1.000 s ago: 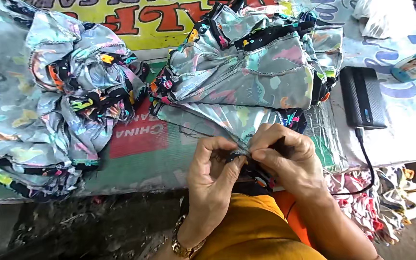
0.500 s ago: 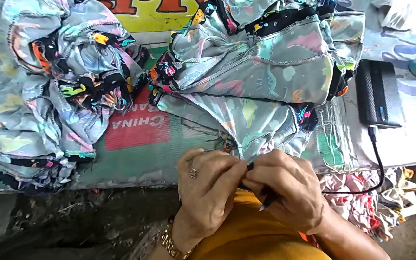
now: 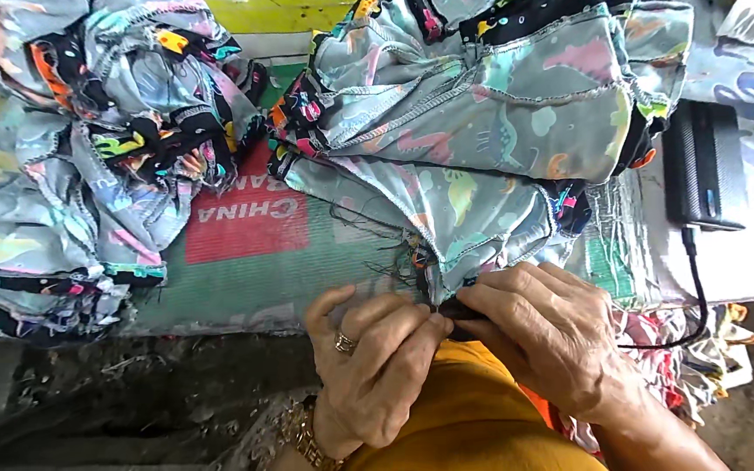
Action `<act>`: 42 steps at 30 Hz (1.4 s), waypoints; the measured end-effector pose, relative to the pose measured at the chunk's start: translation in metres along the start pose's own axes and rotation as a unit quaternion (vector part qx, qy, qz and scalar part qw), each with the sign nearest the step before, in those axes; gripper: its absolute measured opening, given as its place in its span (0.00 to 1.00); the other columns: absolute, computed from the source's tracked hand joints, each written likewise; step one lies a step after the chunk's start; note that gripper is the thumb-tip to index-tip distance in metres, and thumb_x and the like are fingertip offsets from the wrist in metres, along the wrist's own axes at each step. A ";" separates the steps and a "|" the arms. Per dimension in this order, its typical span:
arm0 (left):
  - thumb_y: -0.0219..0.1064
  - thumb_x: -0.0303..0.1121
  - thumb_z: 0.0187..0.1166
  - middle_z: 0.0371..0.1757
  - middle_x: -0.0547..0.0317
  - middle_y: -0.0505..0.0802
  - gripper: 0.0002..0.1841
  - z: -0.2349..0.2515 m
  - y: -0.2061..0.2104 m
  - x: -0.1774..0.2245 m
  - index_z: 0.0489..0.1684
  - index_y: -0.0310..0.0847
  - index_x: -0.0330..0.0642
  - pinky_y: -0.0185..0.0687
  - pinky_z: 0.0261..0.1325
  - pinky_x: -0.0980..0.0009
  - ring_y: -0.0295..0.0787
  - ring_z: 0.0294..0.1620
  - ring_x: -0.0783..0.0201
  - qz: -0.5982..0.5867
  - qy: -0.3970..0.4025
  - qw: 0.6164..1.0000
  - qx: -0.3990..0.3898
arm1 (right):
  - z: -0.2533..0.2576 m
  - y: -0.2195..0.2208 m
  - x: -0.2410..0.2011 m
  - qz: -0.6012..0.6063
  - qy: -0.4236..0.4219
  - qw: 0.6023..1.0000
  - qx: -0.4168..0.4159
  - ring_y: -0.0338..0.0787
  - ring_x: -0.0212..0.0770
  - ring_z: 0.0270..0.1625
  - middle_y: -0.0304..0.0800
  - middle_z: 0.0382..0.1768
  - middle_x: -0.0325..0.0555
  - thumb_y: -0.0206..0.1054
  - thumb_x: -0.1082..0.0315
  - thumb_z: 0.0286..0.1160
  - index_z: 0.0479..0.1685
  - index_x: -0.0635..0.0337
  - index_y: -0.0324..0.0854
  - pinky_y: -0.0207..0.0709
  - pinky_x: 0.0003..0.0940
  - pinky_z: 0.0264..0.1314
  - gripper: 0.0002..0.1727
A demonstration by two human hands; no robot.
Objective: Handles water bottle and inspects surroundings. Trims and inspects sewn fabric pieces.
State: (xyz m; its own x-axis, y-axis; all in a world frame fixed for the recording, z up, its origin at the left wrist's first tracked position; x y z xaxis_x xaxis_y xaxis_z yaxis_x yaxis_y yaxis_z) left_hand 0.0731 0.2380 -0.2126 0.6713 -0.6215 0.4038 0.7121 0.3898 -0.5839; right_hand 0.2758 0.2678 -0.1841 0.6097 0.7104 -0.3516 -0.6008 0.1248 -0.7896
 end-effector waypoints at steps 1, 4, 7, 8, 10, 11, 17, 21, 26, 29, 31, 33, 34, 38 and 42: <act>0.68 0.35 0.82 0.50 0.66 0.88 0.05 0.000 0.000 0.001 0.50 0.83 0.53 0.60 0.79 0.56 0.83 0.58 0.68 0.001 0.002 1.000 0.000 | 0.001 0.001 0.000 0.004 -0.005 1.000 0.005 0.88 0.40 0.38 0.94 0.39 0.45 0.64 0.61 0.86 0.51 0.56 0.86 0.73 0.33 0.35 0.10; 0.69 0.37 0.81 0.50 0.66 0.84 0.06 -0.001 0.000 0.002 0.51 0.83 0.56 0.58 0.79 0.55 0.80 0.57 0.69 0.013 0.002 1.000 0.003 | 0.003 0.005 -0.001 0.016 -0.016 1.000 0.018 0.90 0.39 0.40 0.95 0.40 0.44 0.64 0.63 0.86 0.51 0.55 0.87 0.73 0.33 0.36 0.09; 0.69 0.37 0.81 0.46 0.65 0.81 0.06 -0.001 0.001 0.003 0.50 0.83 0.56 0.57 0.78 0.55 0.78 0.53 0.68 0.017 0.004 1.000 0.006 | 0.005 0.008 0.000 0.024 -0.022 0.999 0.025 0.89 0.38 0.39 0.95 0.40 0.43 0.63 0.64 0.86 0.50 0.55 0.88 0.72 0.33 0.37 0.09; 0.69 0.36 0.81 0.45 0.65 0.81 0.06 -0.001 0.001 0.003 0.50 0.84 0.55 0.57 0.78 0.56 0.78 0.52 0.68 0.016 0.007 1.000 0.007 | 0.005 0.008 0.000 0.027 -0.022 0.999 0.025 0.89 0.38 0.39 0.95 0.40 0.43 0.62 0.64 0.87 0.49 0.55 0.88 0.72 0.33 0.37 0.09; 0.68 0.36 0.82 0.43 0.64 0.81 0.05 0.000 0.002 0.003 0.50 0.84 0.54 0.59 0.77 0.56 0.78 0.50 0.67 0.015 0.010 1.000 0.012 | 0.005 0.010 0.001 0.033 -0.020 0.999 0.029 0.89 0.38 0.39 0.95 0.40 0.43 0.62 0.65 0.86 0.49 0.55 0.88 0.72 0.32 0.37 0.09; 0.68 0.36 0.82 0.42 0.64 0.82 0.05 0.001 0.002 0.003 0.49 0.84 0.53 0.59 0.76 0.57 0.78 0.50 0.67 0.013 0.013 1.000 0.015 | 0.005 0.010 0.001 0.035 -0.019 0.999 0.030 0.89 0.38 0.39 0.95 0.40 0.43 0.63 0.65 0.86 0.49 0.55 0.88 0.73 0.32 0.37 0.09; 0.67 0.38 0.83 0.40 0.66 0.82 0.03 0.003 -0.004 0.008 0.45 0.84 0.53 0.58 0.78 0.57 0.79 0.49 0.69 -0.032 0.003 0.999 0.007 | 0.004 0.010 -0.004 0.037 -0.016 0.999 0.013 0.89 0.40 0.36 0.94 0.37 0.45 0.62 0.63 0.87 0.47 0.55 0.88 0.73 0.33 0.34 0.10; 0.52 0.51 0.92 0.31 0.70 0.87 0.19 0.015 -0.031 -0.001 0.35 0.81 0.52 0.72 0.72 0.66 0.84 0.38 0.76 -0.182 -0.037 0.982 -0.024 | -0.007 -0.012 -0.018 0.207 -0.056 0.963 -0.166 0.88 0.41 0.33 0.89 0.34 0.43 0.61 0.60 0.88 0.44 0.53 0.86 0.77 0.35 0.29 0.11; 0.68 0.46 0.82 0.62 0.59 0.88 0.15 0.032 -0.013 -0.014 0.58 0.81 0.48 0.67 0.74 0.59 0.80 0.68 0.64 0.026 -0.053 0.996 -0.065 | 0.000 -0.016 -0.007 0.186 0.040 0.981 -0.032 0.83 0.29 0.33 0.86 0.35 0.41 0.67 0.44 0.81 0.54 0.57 0.82 0.75 0.22 0.32 0.24; 0.68 0.45 0.81 0.67 0.52 0.88 0.20 0.042 0.001 -0.009 0.64 0.80 0.44 0.63 0.76 0.55 0.79 0.71 0.58 0.062 -0.061 0.992 -0.095 | 0.009 0.004 0.001 0.001 0.096 0.995 0.011 0.85 0.36 0.29 0.86 0.35 0.44 0.68 0.45 0.79 0.52 0.57 0.83 0.73 0.31 0.24 0.23; 0.66 0.40 0.80 0.62 0.52 0.89 0.17 0.047 0.008 -0.007 0.62 0.80 0.42 0.64 0.73 0.55 0.81 0.68 0.58 0.063 -0.072 0.991 -0.095 | 0.008 0.010 0.002 -0.007 0.100 0.995 0.023 0.84 0.38 0.28 0.85 0.33 0.43 0.67 0.58 0.78 0.44 0.57 0.85 0.72 0.32 0.23 0.11; 0.63 0.34 0.81 0.55 0.52 0.91 0.13 0.052 0.013 -0.006 0.58 0.81 0.41 0.66 0.69 0.55 0.84 0.62 0.58 0.065 -0.072 0.992 -0.085 | 0.004 0.008 0.002 0.006 0.093 0.995 0.044 0.83 0.36 0.28 0.86 0.31 0.43 0.67 0.63 0.78 0.40 0.57 0.86 0.71 0.29 0.23 0.07; 0.62 0.32 0.83 0.52 0.52 0.92 0.10 0.053 0.014 -0.006 0.55 0.82 0.41 0.68 0.68 0.56 0.85 0.59 0.58 0.057 -0.069 0.994 -0.069 | 0.002 0.005 0.002 0.008 0.086 0.995 0.057 0.84 0.36 0.28 0.87 0.31 0.44 0.67 0.64 0.79 0.40 0.57 0.86 0.70 0.28 0.24 0.07; 0.65 0.30 0.84 0.48 0.63 0.92 0.02 0.056 0.008 -0.006 0.45 0.82 0.44 0.76 0.70 0.67 0.86 0.59 0.70 -0.075 -0.080 0.994 0.019 | -0.008 -0.010 0.008 -0.034 0.066 0.990 0.123 0.85 0.34 0.31 0.89 0.32 0.45 0.66 0.66 0.79 0.40 0.57 0.84 0.71 0.24 0.29 0.05; 0.67 0.29 0.81 0.48 0.65 0.90 0.01 0.059 0.013 -0.004 0.42 0.81 0.44 0.78 0.70 0.69 0.85 0.60 0.70 -0.124 -0.068 0.989 0.049 | -0.007 -0.013 0.014 -0.031 0.054 0.985 0.162 0.83 0.33 0.33 0.86 0.33 0.45 0.67 0.68 0.76 0.39 0.57 0.82 0.70 0.21 0.31 0.03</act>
Point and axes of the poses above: each hand's wrist, its own z-axis towards the middle knuckle, its own y-axis out of the palm, x = y × z, the point moved 2 cm from there along z, towards the middle knuckle
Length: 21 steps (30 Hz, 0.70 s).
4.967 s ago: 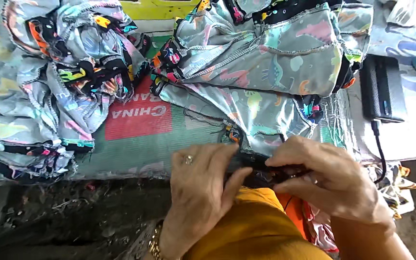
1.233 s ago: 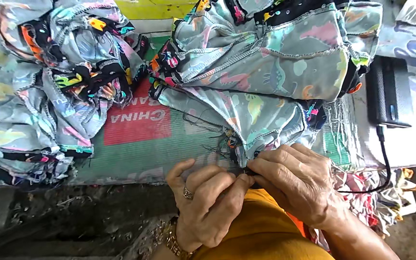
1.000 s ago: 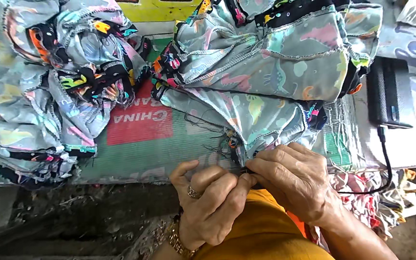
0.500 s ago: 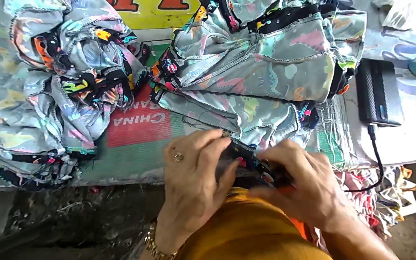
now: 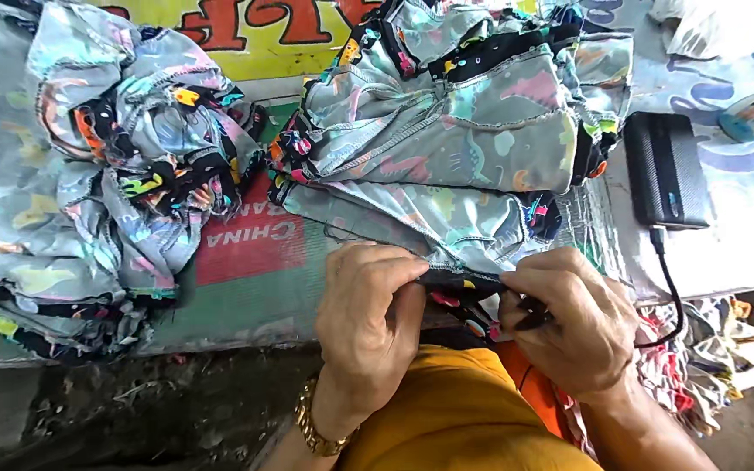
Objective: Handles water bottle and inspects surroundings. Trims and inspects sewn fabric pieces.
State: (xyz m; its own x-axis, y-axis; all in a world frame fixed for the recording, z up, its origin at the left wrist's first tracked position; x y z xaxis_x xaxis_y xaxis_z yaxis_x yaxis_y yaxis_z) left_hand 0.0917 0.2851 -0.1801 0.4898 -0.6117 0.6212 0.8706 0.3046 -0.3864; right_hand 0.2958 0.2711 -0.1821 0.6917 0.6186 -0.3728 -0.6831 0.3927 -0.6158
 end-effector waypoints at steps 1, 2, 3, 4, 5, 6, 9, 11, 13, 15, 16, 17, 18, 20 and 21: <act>0.67 0.29 0.81 0.50 0.65 0.89 0.01 0.001 0.001 0.000 0.43 0.81 0.45 0.78 0.70 0.69 0.84 0.63 0.70 0.001 0.004 1.000 -0.002 | 0.001 0.001 0.000 0.014 0.002 1.000 0.000 0.83 0.32 0.35 0.85 0.36 0.45 0.67 0.67 0.76 0.40 0.56 0.81 0.70 0.20 0.32 0.03; 0.67 0.29 0.80 0.55 0.65 0.89 0.01 0.002 0.002 0.001 0.42 0.81 0.46 0.78 0.72 0.68 0.82 0.67 0.68 -0.001 0.010 1.000 -0.010 | 0.002 0.002 0.001 0.039 0.009 0.999 -0.004 0.84 0.31 0.38 0.85 0.40 0.45 0.66 0.67 0.76 0.41 0.56 0.79 0.71 0.19 0.34 0.03; 0.66 0.29 0.79 0.59 0.64 0.89 0.02 0.003 0.002 0.002 0.42 0.81 0.47 0.76 0.74 0.65 0.81 0.71 0.66 -0.019 0.013 0.999 -0.023 | 0.004 0.003 0.002 0.081 0.021 0.996 -0.011 0.85 0.29 0.41 0.87 0.44 0.45 0.65 0.68 0.76 0.42 0.57 0.78 0.73 0.17 0.36 0.04; 0.66 0.30 0.80 0.63 0.65 0.90 0.02 0.004 0.002 0.004 0.43 0.80 0.47 0.77 0.76 0.64 0.80 0.74 0.65 -0.062 0.001 0.997 -0.041 | 0.005 0.004 0.004 0.140 0.041 0.989 -0.022 0.87 0.27 0.45 0.89 0.46 0.44 0.65 0.69 0.76 0.45 0.58 0.77 0.77 0.15 0.41 0.05; 0.65 0.30 0.81 0.61 0.68 0.91 0.02 0.006 0.003 0.006 0.45 0.80 0.49 0.80 0.73 0.66 0.84 0.71 0.67 -0.130 -0.033 0.989 -0.059 | 0.006 0.006 0.006 0.206 0.063 0.976 -0.034 0.88 0.25 0.48 0.89 0.47 0.42 0.65 0.70 0.76 0.48 0.58 0.76 0.81 0.15 0.45 0.07; 0.65 0.30 0.81 0.55 0.69 0.94 0.03 0.008 0.004 0.008 0.46 0.79 0.51 0.87 0.67 0.69 0.89 0.63 0.69 -0.210 -0.087 0.971 -0.072 | 0.008 0.006 0.008 0.259 0.086 0.961 -0.043 0.88 0.23 0.48 0.88 0.46 0.40 0.65 0.72 0.75 0.50 0.58 0.75 0.82 0.15 0.47 0.08; 0.66 0.28 0.80 0.41 0.59 0.95 0.06 0.013 0.009 0.004 0.47 0.82 0.52 0.91 0.55 0.69 0.95 0.46 0.66 -0.411 -0.274 0.867 -0.067 | 0.016 0.008 0.013 0.308 0.139 0.940 -0.040 0.86 0.20 0.44 0.86 0.44 0.35 0.64 0.75 0.72 0.52 0.58 0.76 0.82 0.13 0.44 0.11; 0.65 0.25 0.78 0.40 0.54 0.96 0.08 0.015 0.010 0.002 0.47 0.83 0.50 0.89 0.58 0.68 0.96 0.47 0.64 -0.454 -0.337 0.823 -0.046 | 0.019 0.008 0.015 0.307 0.159 0.938 -0.030 0.86 0.19 0.42 0.87 0.44 0.34 0.63 0.76 0.72 0.52 0.58 0.76 0.82 0.12 0.42 0.11; 0.62 0.25 0.79 0.42 0.58 0.96 0.08 0.014 0.008 0.007 0.49 0.80 0.49 0.88 0.60 0.69 0.95 0.49 0.66 -0.376 -0.301 0.874 -0.062 | 0.020 0.006 0.018 0.344 0.178 0.921 -0.030 0.84 0.19 0.38 0.86 0.43 0.33 0.62 0.75 0.74 0.52 0.57 0.77 0.80 0.12 0.37 0.10; 0.61 0.25 0.80 0.45 0.66 0.94 0.08 0.014 0.006 0.012 0.49 0.76 0.50 0.91 0.53 0.74 0.93 0.50 0.71 -0.233 -0.208 0.947 -0.079 | 0.020 0.003 0.022 0.445 0.207 0.871 -0.033 0.82 0.19 0.34 0.86 0.40 0.31 0.62 0.70 0.78 0.51 0.51 0.81 0.78 0.14 0.32 0.08; 0.62 0.26 0.80 0.46 0.68 0.94 0.08 0.013 0.006 0.012 0.49 0.75 0.49 0.91 0.52 0.76 0.93 0.50 0.72 -0.193 -0.174 0.962 -0.082 | 0.020 0.001 0.023 0.477 0.216 0.851 -0.032 0.82 0.19 0.33 0.86 0.39 0.30 0.63 0.68 0.79 0.51 0.49 0.82 0.77 0.14 0.31 0.07; 0.62 0.25 0.79 0.47 0.68 0.94 0.08 0.012 0.007 0.012 0.49 0.75 0.49 0.91 0.53 0.76 0.93 0.51 0.73 -0.199 -0.166 0.962 -0.089 | 0.021 0.000 0.024 0.486 0.218 0.846 -0.029 0.81 0.19 0.32 0.85 0.38 0.29 0.63 0.67 0.79 0.50 0.49 0.82 0.76 0.14 0.30 0.07; 0.63 0.25 0.79 0.46 0.68 0.93 0.08 0.011 0.008 0.011 0.49 0.76 0.50 0.90 0.54 0.76 0.92 0.50 0.73 -0.250 -0.187 0.945 -0.095 | 0.022 0.000 0.025 0.471 0.214 0.856 -0.024 0.80 0.19 0.32 0.84 0.38 0.29 0.63 0.69 0.78 0.49 0.49 0.81 0.76 0.13 0.30 0.07; 0.67 0.27 0.77 0.42 0.66 0.94 0.08 0.011 0.011 0.008 0.47 0.82 0.52 0.89 0.54 0.74 0.93 0.47 0.73 -0.401 -0.277 0.869 -0.088 | 0.025 0.002 0.025 0.369 0.191 0.909 -0.018 0.82 0.17 0.34 0.85 0.39 0.30 0.64 0.75 0.73 0.48 0.54 0.79 0.78 0.11 0.33 0.09; 0.68 0.27 0.75 0.41 0.63 0.95 0.08 0.011 0.013 0.006 0.46 0.84 0.52 0.89 0.55 0.72 0.94 0.47 0.71 -0.446 -0.314 0.835 -0.077 | 0.026 0.004 0.025 0.313 0.177 0.933 -0.025 0.82 0.17 0.35 0.85 0.39 0.32 0.65 0.77 0.70 0.48 0.57 0.79 0.79 0.10 0.35 0.10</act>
Point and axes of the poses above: each hand's wrist, its own z-axis towards the middle knuckle, its own y-axis out of the palm, x = y × z, the point moved 2 cm from there along z, towards the middle knuckle
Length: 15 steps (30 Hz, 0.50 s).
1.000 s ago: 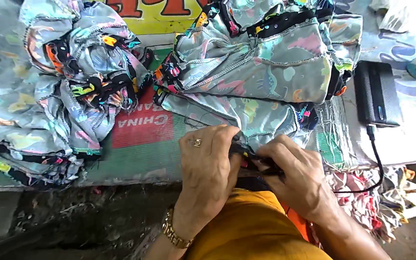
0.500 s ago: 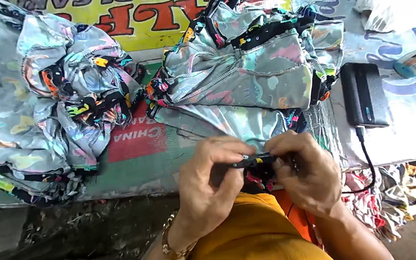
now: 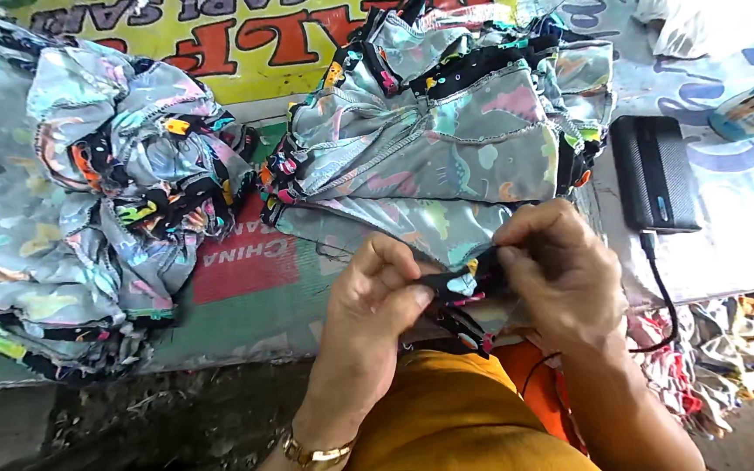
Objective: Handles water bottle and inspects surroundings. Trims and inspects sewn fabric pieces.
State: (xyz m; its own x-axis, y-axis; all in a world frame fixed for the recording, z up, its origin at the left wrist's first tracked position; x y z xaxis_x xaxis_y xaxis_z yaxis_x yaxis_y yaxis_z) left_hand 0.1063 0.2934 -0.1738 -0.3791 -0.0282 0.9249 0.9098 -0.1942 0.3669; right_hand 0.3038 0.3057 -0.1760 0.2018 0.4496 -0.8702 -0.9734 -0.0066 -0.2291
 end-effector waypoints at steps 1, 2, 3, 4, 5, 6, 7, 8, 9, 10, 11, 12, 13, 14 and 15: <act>0.68 0.25 0.73 0.40 0.62 0.95 0.09 0.001 0.001 -0.002 0.45 0.85 0.52 0.89 0.56 0.71 0.94 0.47 0.71 -0.027 -0.015 0.999 0.009 | 0.000 0.003 0.002 -0.050 -0.009 0.999 -0.008 0.83 0.18 0.36 0.84 0.39 0.33 0.66 0.78 0.69 0.47 0.59 0.79 0.80 0.10 0.36 0.10; 0.66 0.24 0.74 0.39 0.62 0.94 0.09 0.002 0.002 -0.003 0.44 0.84 0.51 0.88 0.58 0.71 0.93 0.47 0.71 -0.026 -0.015 0.999 0.011 | 0.000 0.006 0.004 -0.090 -0.014 0.996 -0.023 0.83 0.19 0.36 0.85 0.39 0.34 0.67 0.77 0.70 0.46 0.59 0.81 0.80 0.12 0.36 0.09; 0.64 0.23 0.75 0.39 0.63 0.94 0.10 0.001 0.003 -0.004 0.45 0.83 0.51 0.87 0.61 0.71 0.93 0.49 0.71 -0.005 -0.006 1.000 0.008 | 0.000 0.009 0.006 -0.119 -0.019 0.992 -0.037 0.83 0.21 0.38 0.85 0.41 0.35 0.67 0.75 0.71 0.46 0.58 0.83 0.80 0.14 0.37 0.08; 0.62 0.22 0.76 0.40 0.65 0.93 0.10 0.001 0.004 -0.005 0.46 0.81 0.51 0.87 0.61 0.72 0.92 0.50 0.72 0.023 0.008 1.000 0.006 | -0.002 0.010 0.007 -0.137 -0.024 0.989 -0.044 0.84 0.23 0.42 0.84 0.45 0.37 0.66 0.73 0.73 0.47 0.57 0.85 0.81 0.16 0.40 0.08; 0.61 0.21 0.77 0.41 0.66 0.93 0.10 0.000 0.005 -0.005 0.47 0.80 0.50 0.88 0.58 0.73 0.92 0.49 0.73 0.047 0.023 0.999 0.005 | -0.003 0.009 0.007 -0.137 -0.032 0.990 -0.032 0.85 0.24 0.46 0.83 0.48 0.38 0.65 0.72 0.77 0.49 0.57 0.86 0.82 0.17 0.42 0.08; 0.60 0.20 0.78 0.42 0.65 0.92 0.11 0.000 0.006 -0.006 0.48 0.78 0.50 0.89 0.57 0.73 0.92 0.49 0.73 0.064 0.034 0.997 0.004 | -0.004 0.007 0.005 -0.122 -0.040 0.992 -0.009 0.84 0.24 0.46 0.83 0.48 0.39 0.65 0.70 0.80 0.51 0.59 0.86 0.82 0.16 0.44 0.08; 0.59 0.20 0.78 0.43 0.66 0.92 0.12 -0.001 0.007 -0.006 0.48 0.77 0.50 0.89 0.56 0.74 0.92 0.49 0.73 0.078 0.041 0.996 0.002 | -0.005 0.005 0.003 -0.100 -0.045 0.994 0.012 0.83 0.22 0.44 0.82 0.45 0.37 0.64 0.67 0.83 0.51 0.61 0.85 0.80 0.14 0.43 0.09; 0.58 0.19 0.78 0.44 0.67 0.92 0.13 -0.001 0.008 -0.006 0.49 0.76 0.51 0.89 0.55 0.75 0.92 0.49 0.74 0.092 0.048 0.995 0.001 | -0.005 0.003 0.001 -0.077 -0.047 0.996 0.023 0.79 0.19 0.39 0.80 0.41 0.35 0.64 0.62 0.85 0.52 0.61 0.84 0.76 0.12 0.39 0.12; 0.58 0.18 0.78 0.44 0.67 0.92 0.13 -0.001 0.010 -0.006 0.49 0.76 0.51 0.88 0.55 0.76 0.91 0.48 0.74 0.108 0.055 0.993 -0.002 | -0.005 0.002 -0.002 -0.056 -0.048 0.997 0.022 0.77 0.17 0.35 0.79 0.37 0.33 0.66 0.57 0.84 0.52 0.61 0.83 0.73 0.10 0.35 0.15; 0.58 0.18 0.78 0.45 0.67 0.92 0.13 -0.001 0.011 -0.007 0.50 0.75 0.50 0.89 0.54 0.76 0.92 0.48 0.74 0.124 0.063 0.990 -0.005 | -0.004 0.003 -0.003 -0.039 -0.044 0.998 0.008 0.76 0.16 0.34 0.79 0.36 0.32 0.70 0.53 0.81 0.52 0.61 0.83 0.73 0.09 0.34 0.18; 0.58 0.19 0.79 0.45 0.67 0.92 0.12 -0.001 0.012 -0.008 0.50 0.75 0.49 0.88 0.54 0.77 0.91 0.48 0.74 0.141 0.072 0.987 -0.007 | -0.003 0.006 -0.004 -0.030 -0.038 0.999 -0.009 0.77 0.17 0.33 0.80 0.36 0.32 0.73 0.54 0.78 0.52 0.60 0.83 0.74 0.10 0.33 0.18; 0.58 0.20 0.79 0.45 0.67 0.92 0.12 -0.002 0.014 -0.009 0.51 0.75 0.49 0.88 0.53 0.78 0.90 0.47 0.75 0.156 0.081 0.984 -0.007 | -0.002 0.009 -0.004 -0.033 -0.040 0.998 -0.018 0.79 0.18 0.34 0.82 0.37 0.33 0.74 0.59 0.76 0.50 0.61 0.84 0.76 0.11 0.34 0.14; 0.59 0.21 0.80 0.45 0.68 0.90 0.11 -0.001 0.015 -0.010 0.53 0.76 0.48 0.87 0.52 0.78 0.89 0.46 0.76 0.169 0.088 0.982 -0.006 | -0.001 0.013 -0.003 -0.044 -0.056 0.997 -0.015 0.81 0.20 0.36 0.84 0.36 0.36 0.73 0.66 0.77 0.45 0.62 0.86 0.77 0.12 0.36 0.09; 0.61 0.23 0.81 0.46 0.67 0.90 0.11 0.000 0.017 -0.011 0.56 0.76 0.46 0.87 0.51 0.78 0.89 0.45 0.75 0.178 0.092 0.980 -0.005 | -0.001 0.016 -0.002 -0.062 -0.078 0.995 -0.005 0.83 0.22 0.37 0.86 0.35 0.38 0.71 0.69 0.77 0.42 0.63 0.87 0.79 0.13 0.38 0.05; 0.63 0.24 0.81 0.46 0.67 0.91 0.12 0.001 0.018 -0.010 0.59 0.76 0.45 0.88 0.51 0.78 0.89 0.45 0.74 0.186 0.093 0.978 0.000 | 0.000 0.018 -0.002 -0.078 -0.095 0.992 0.004 0.85 0.23 0.37 0.86 0.34 0.39 0.69 0.71 0.78 0.40 0.63 0.87 0.79 0.14 0.40 0.04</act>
Point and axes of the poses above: each hand's wrist, its own z-axis towards the middle knuckle, its own y-axis out of the palm, x = y × z, the point moved 2 cm from there along z, towards the middle knuckle
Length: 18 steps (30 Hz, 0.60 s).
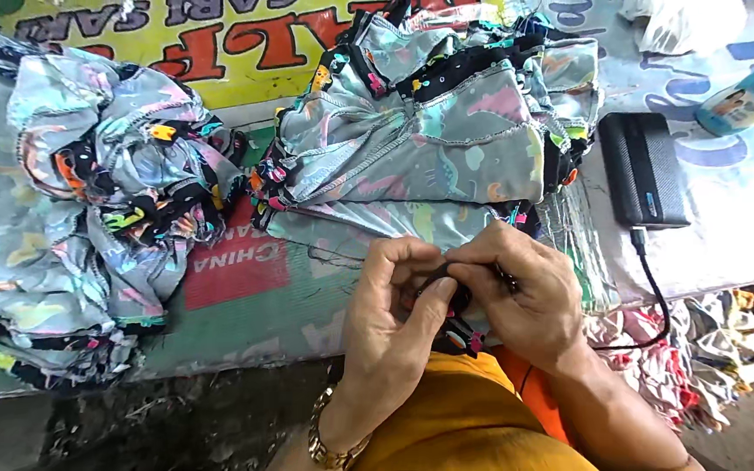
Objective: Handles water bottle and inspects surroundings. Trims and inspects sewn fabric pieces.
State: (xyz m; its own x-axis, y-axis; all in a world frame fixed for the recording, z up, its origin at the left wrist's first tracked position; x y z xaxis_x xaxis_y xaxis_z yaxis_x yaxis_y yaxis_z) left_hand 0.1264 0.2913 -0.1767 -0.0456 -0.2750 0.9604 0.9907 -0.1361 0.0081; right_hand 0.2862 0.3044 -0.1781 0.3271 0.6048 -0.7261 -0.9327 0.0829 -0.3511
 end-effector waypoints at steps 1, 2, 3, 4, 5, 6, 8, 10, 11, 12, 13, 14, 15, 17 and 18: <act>0.65 0.23 0.81 0.44 0.66 0.92 0.13 0.001 0.001 0.000 0.60 0.76 0.44 0.88 0.49 0.78 0.91 0.44 0.74 0.002 -0.001 1.000 0.008 | 0.000 0.002 0.000 -0.003 -0.006 1.000 0.006 0.85 0.23 0.37 0.87 0.34 0.40 0.68 0.72 0.79 0.39 0.64 0.86 0.79 0.14 0.40 0.05; 0.65 0.22 0.81 0.43 0.65 0.92 0.14 0.002 0.001 0.001 0.60 0.76 0.44 0.89 0.48 0.78 0.91 0.43 0.73 -0.002 -0.004 1.000 0.017 | -0.001 0.003 0.000 0.011 0.001 1.000 0.009 0.86 0.22 0.36 0.88 0.33 0.39 0.66 0.73 0.80 0.39 0.64 0.86 0.80 0.13 0.39 0.05; 0.65 0.21 0.80 0.41 0.65 0.92 0.14 0.003 0.001 0.001 0.59 0.76 0.44 0.89 0.47 0.77 0.91 0.41 0.73 -0.012 -0.009 1.000 0.022 | -0.002 0.002 0.001 0.042 0.020 0.999 0.009 0.85 0.20 0.33 0.88 0.32 0.38 0.65 0.73 0.81 0.39 0.64 0.84 0.80 0.12 0.35 0.05; 0.65 0.21 0.80 0.40 0.65 0.92 0.13 0.003 0.001 0.001 0.58 0.76 0.45 0.89 0.47 0.77 0.91 0.41 0.73 -0.027 -0.015 0.999 0.024 | -0.003 0.001 0.003 0.085 0.047 0.995 0.010 0.82 0.19 0.28 0.87 0.30 0.36 0.64 0.73 0.82 0.40 0.63 0.83 0.78 0.11 0.31 0.05; 0.65 0.21 0.79 0.40 0.65 0.92 0.13 0.003 0.001 0.001 0.57 0.76 0.45 0.89 0.47 0.77 0.90 0.40 0.73 -0.042 -0.021 0.999 0.026 | -0.003 -0.001 0.004 0.132 0.073 0.988 0.015 0.80 0.18 0.25 0.87 0.28 0.34 0.64 0.72 0.83 0.40 0.62 0.83 0.75 0.11 0.26 0.04; 0.65 0.21 0.79 0.40 0.65 0.92 0.12 0.004 0.001 0.001 0.56 0.77 0.46 0.88 0.46 0.77 0.90 0.39 0.74 -0.054 -0.027 0.998 0.029 | -0.004 -0.004 0.006 0.170 0.093 0.981 0.019 0.78 0.18 0.22 0.87 0.26 0.33 0.64 0.71 0.84 0.41 0.60 0.82 0.72 0.11 0.23 0.04; 0.65 0.21 0.79 0.40 0.64 0.91 0.12 0.004 0.001 0.000 0.55 0.78 0.46 0.88 0.46 0.77 0.90 0.39 0.74 -0.068 -0.034 0.997 0.032 | -0.004 -0.009 0.008 0.221 0.116 0.968 0.010 0.76 0.18 0.21 0.82 0.23 0.32 0.62 0.67 0.87 0.42 0.57 0.80 0.71 0.10 0.22 0.05; 0.64 0.20 0.79 0.41 0.64 0.90 0.11 0.004 0.000 0.000 0.53 0.78 0.46 0.88 0.46 0.77 0.89 0.40 0.73 -0.071 -0.034 0.996 0.032 | -0.006 -0.012 0.010 0.278 0.134 0.951 -0.002 0.74 0.18 0.20 0.78 0.23 0.31 0.61 0.65 0.88 0.42 0.56 0.80 0.69 0.11 0.22 0.07; 0.64 0.20 0.79 0.41 0.64 0.90 0.11 0.005 0.000 0.000 0.53 0.79 0.46 0.88 0.46 0.77 0.89 0.39 0.74 -0.070 -0.034 0.996 0.034 | -0.006 -0.013 0.010 0.304 0.140 0.942 -0.011 0.73 0.18 0.20 0.77 0.22 0.31 0.61 0.65 0.88 0.41 0.56 0.80 0.68 0.11 0.21 0.07; 0.65 0.20 0.79 0.41 0.63 0.90 0.11 0.005 0.000 0.000 0.52 0.79 0.46 0.88 0.46 0.77 0.89 0.39 0.73 -0.071 -0.034 0.996 0.035 | -0.006 -0.014 0.009 0.325 0.142 0.935 -0.020 0.72 0.18 0.20 0.75 0.21 0.31 0.60 0.64 0.89 0.41 0.56 0.79 0.67 0.11 0.21 0.08; 0.65 0.20 0.79 0.41 0.63 0.90 0.10 0.005 0.000 0.000 0.51 0.79 0.45 0.88 0.46 0.77 0.89 0.39 0.73 -0.071 -0.033 0.996 0.035 | -0.006 -0.014 0.009 0.340 0.143 0.929 -0.029 0.71 0.18 0.20 0.75 0.21 0.30 0.60 0.64 0.89 0.41 0.55 0.79 0.67 0.11 0.22 0.08; 0.65 0.20 0.79 0.40 0.63 0.90 0.10 0.006 -0.001 -0.001 0.51 0.79 0.45 0.88 0.45 0.77 0.89 0.38 0.73 -0.068 -0.030 0.997 0.034 | -0.006 -0.015 0.008 0.347 0.143 0.926 -0.034 0.71 0.18 0.21 0.74 0.21 0.30 0.60 0.64 0.89 0.40 0.55 0.79 0.67 0.11 0.22 0.08; 0.64 0.20 0.79 0.40 0.63 0.90 0.10 0.006 -0.001 -0.001 0.50 0.79 0.45 0.88 0.45 0.77 0.88 0.38 0.73 -0.058 -0.024 0.997 0.032 | -0.006 -0.016 0.007 0.345 0.141 0.927 -0.033 0.71 0.18 0.21 0.75 0.21 0.30 0.61 0.64 0.88 0.40 0.55 0.79 0.66 0.11 0.22 0.08; 0.63 0.21 0.80 0.41 0.66 0.89 0.08 0.007 -0.001 0.000 0.48 0.82 0.44 0.86 0.42 0.80 0.87 0.38 0.75 -0.010 0.010 1.000 0.021 | -0.003 -0.017 0.007 0.302 0.132 0.944 -0.016 0.72 0.17 0.21 0.76 0.23 0.30 0.62 0.65 0.87 0.40 0.56 0.80 0.67 0.10 0.22 0.07; 0.63 0.22 0.81 0.41 0.67 0.89 0.07 0.007 0.000 0.001 0.48 0.83 0.43 0.85 0.41 0.82 0.86 0.38 0.77 0.028 0.031 0.999 0.013 | -0.002 -0.017 0.007 0.269 0.124 0.955 -0.002 0.73 0.17 0.22 0.78 0.24 0.29 0.64 0.67 0.85 0.39 0.55 0.81 0.69 0.10 0.22 0.05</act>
State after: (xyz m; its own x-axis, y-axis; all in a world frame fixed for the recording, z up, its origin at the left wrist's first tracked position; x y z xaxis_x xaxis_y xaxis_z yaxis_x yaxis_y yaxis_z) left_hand 0.1273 0.2973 -0.1742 0.0036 -0.3392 0.9407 0.9948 -0.0945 -0.0379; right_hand 0.3050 0.3056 -0.1778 -0.1721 0.3524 -0.9199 -0.9755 -0.1907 0.1095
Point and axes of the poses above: each hand's wrist, its own z-axis towards the middle knuckle, its own y-axis out of the palm, x = y × z, the point moved 2 cm from there along z, towards the middle knuckle
